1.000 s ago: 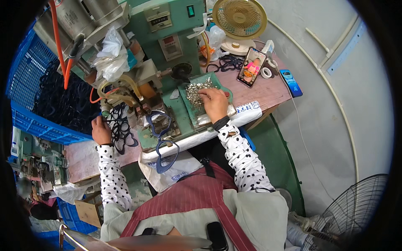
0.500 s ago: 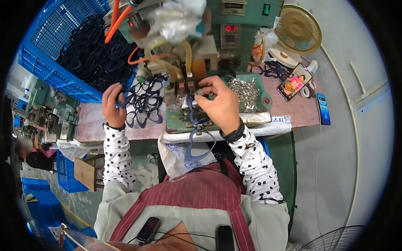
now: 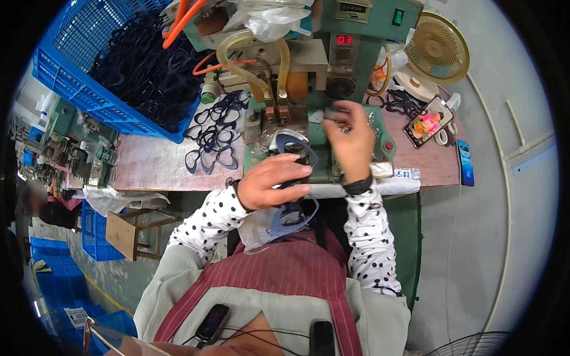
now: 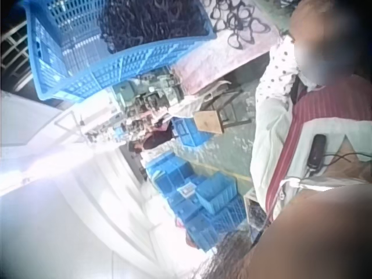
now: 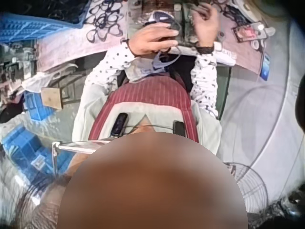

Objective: The person repeatedly picks up dark elastic bands and small metal fasteners, places them into a press-like machine, and removes the assembled units. The process is continuous and repetitive, with finished items accumulating on the work surface.

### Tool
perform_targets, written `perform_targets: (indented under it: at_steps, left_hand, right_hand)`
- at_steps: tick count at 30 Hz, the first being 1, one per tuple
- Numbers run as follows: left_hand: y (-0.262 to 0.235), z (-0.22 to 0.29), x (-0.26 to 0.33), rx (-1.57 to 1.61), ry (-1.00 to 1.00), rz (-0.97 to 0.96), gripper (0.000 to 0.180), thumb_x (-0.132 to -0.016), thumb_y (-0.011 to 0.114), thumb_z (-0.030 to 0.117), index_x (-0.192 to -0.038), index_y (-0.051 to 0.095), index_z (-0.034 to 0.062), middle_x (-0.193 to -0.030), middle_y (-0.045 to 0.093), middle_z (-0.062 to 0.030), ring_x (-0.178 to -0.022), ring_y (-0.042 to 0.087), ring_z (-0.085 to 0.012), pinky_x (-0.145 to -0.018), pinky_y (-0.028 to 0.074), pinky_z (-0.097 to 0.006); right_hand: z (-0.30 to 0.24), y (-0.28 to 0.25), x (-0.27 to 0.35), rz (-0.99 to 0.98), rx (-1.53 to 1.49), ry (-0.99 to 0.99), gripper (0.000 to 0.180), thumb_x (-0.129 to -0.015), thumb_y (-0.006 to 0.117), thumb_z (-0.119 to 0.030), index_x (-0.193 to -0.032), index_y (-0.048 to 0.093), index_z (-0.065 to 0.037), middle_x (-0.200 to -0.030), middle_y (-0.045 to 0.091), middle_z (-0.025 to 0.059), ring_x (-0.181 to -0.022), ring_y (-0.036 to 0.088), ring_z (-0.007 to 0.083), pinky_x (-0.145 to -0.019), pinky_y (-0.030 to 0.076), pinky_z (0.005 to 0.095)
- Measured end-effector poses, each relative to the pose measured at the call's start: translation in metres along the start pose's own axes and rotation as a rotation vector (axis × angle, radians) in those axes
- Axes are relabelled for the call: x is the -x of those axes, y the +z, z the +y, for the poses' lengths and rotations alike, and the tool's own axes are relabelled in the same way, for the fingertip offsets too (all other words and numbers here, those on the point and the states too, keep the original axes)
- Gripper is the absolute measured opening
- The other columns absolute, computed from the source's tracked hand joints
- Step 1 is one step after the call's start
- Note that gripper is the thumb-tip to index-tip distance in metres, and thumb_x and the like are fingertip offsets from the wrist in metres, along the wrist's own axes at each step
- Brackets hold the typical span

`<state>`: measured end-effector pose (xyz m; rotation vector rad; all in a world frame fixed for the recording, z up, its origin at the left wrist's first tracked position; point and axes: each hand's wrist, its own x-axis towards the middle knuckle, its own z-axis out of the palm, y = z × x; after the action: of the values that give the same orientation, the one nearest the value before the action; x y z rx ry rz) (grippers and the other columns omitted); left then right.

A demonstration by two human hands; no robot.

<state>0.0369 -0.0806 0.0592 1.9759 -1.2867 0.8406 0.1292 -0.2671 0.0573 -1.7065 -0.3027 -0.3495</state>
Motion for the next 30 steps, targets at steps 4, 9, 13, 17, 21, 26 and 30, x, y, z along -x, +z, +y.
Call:
perform_targets:
  at_steps: [4, 9, 13, 17, 21, 26, 30]
  left_hand:
    - [0.008, -0.007, 0.004, 0.007, -0.025, 0.050, 0.036, -0.079, 0.071, 0.010, -0.114, 0.066, 0.0085, -0.121, 0.061, -0.0165, -0.102, 0.063, -0.0309, -0.093, 0.051, -0.047]
    - [0.013, -0.004, 0.008, -0.016, -0.059, 0.063, 0.038, -0.079, 0.071, 0.012, -0.116, 0.065, 0.0075, -0.125, 0.058, -0.0172, -0.105, 0.062, -0.0313, -0.094, 0.048, -0.048]
    - [0.008, -0.006, 0.010, 0.025, -0.079, 0.004, 0.039, -0.078, 0.070, 0.010, -0.116, 0.066, 0.0072, -0.125, 0.059, -0.0176, -0.104, 0.062, -0.0319, -0.096, 0.047, -0.050]
    - [0.007, -0.007, 0.014, -0.015, -0.091, -0.003, 0.039, -0.076, 0.068, 0.011, -0.115, 0.066, 0.0082, -0.121, 0.061, -0.0155, -0.103, 0.063, -0.0294, -0.097, 0.046, -0.049]
    - [0.008, -0.001, 0.014, -0.050, -0.141, -0.015, 0.038, -0.076, 0.070, 0.008, -0.113, 0.067, 0.0088, -0.119, 0.063, -0.0145, -0.104, 0.064, -0.0310, -0.099, 0.044, -0.050]
    - [0.028, 0.011, 0.049, -0.333, -0.277, 0.287, 0.049, -0.077, 0.073, 0.012, -0.121, 0.054, 0.0043, -0.122, 0.054, -0.0167, -0.100, 0.059, -0.0317, -0.092, 0.046, -0.044]
    - [0.052, 0.043, 0.072, 0.663, -1.053, 0.481, 0.063, -0.095, 0.049, 0.054, -0.123, 0.048, -0.0024, -0.108, 0.060, -0.0171, -0.091, 0.059, -0.0203, -0.086, 0.046, -0.033]
  right_hand:
    - [0.058, -0.040, -0.003, 0.167, 0.341, 0.006, 0.032, -0.080, 0.069, -0.008, -0.110, 0.060, -0.007, -0.089, 0.071, 0.0089, -0.086, 0.068, 0.0188, -0.074, 0.050, 0.0320]
    - [0.093, -0.060, 0.006, 0.164, 0.623, -0.040, 0.023, -0.080, 0.069, -0.011, -0.102, 0.065, -0.007, -0.086, 0.071, 0.0099, -0.079, 0.066, 0.0288, -0.069, 0.050, 0.0380]
    - [0.095, -0.062, 0.008, 0.047, 0.666, -0.087, 0.029, -0.078, 0.071, -0.018, -0.104, 0.065, -0.007, -0.096, 0.068, 0.0124, -0.093, 0.061, 0.0336, -0.082, 0.046, 0.0421]
    - [0.101, -0.050, 0.012, -0.006, 0.885, -0.245, 0.022, -0.063, 0.078, -0.028, -0.076, 0.072, -0.011, -0.105, 0.064, 0.0071, -0.102, 0.056, 0.0304, -0.085, 0.041, 0.0474]
    - [0.104, -0.046, 0.010, 0.131, 0.806, -0.228, 0.013, -0.067, 0.076, -0.023, -0.070, 0.071, -0.011, -0.096, 0.067, 0.0046, -0.098, 0.056, 0.0281, -0.085, 0.039, 0.0449]
    - [0.095, -0.048, 0.009, 0.246, 0.699, -0.153, 0.010, -0.075, 0.072, -0.020, -0.074, 0.068, -0.011, -0.078, 0.065, 0.0024, -0.083, 0.058, 0.0259, -0.081, 0.039, 0.0426]
    - [0.098, -0.045, 0.011, 0.281, 0.703, -0.171, 0.007, -0.080, 0.067, -0.018, -0.083, 0.067, -0.012, -0.072, 0.061, 0.0021, -0.079, 0.056, 0.0245, -0.081, 0.037, 0.0398]
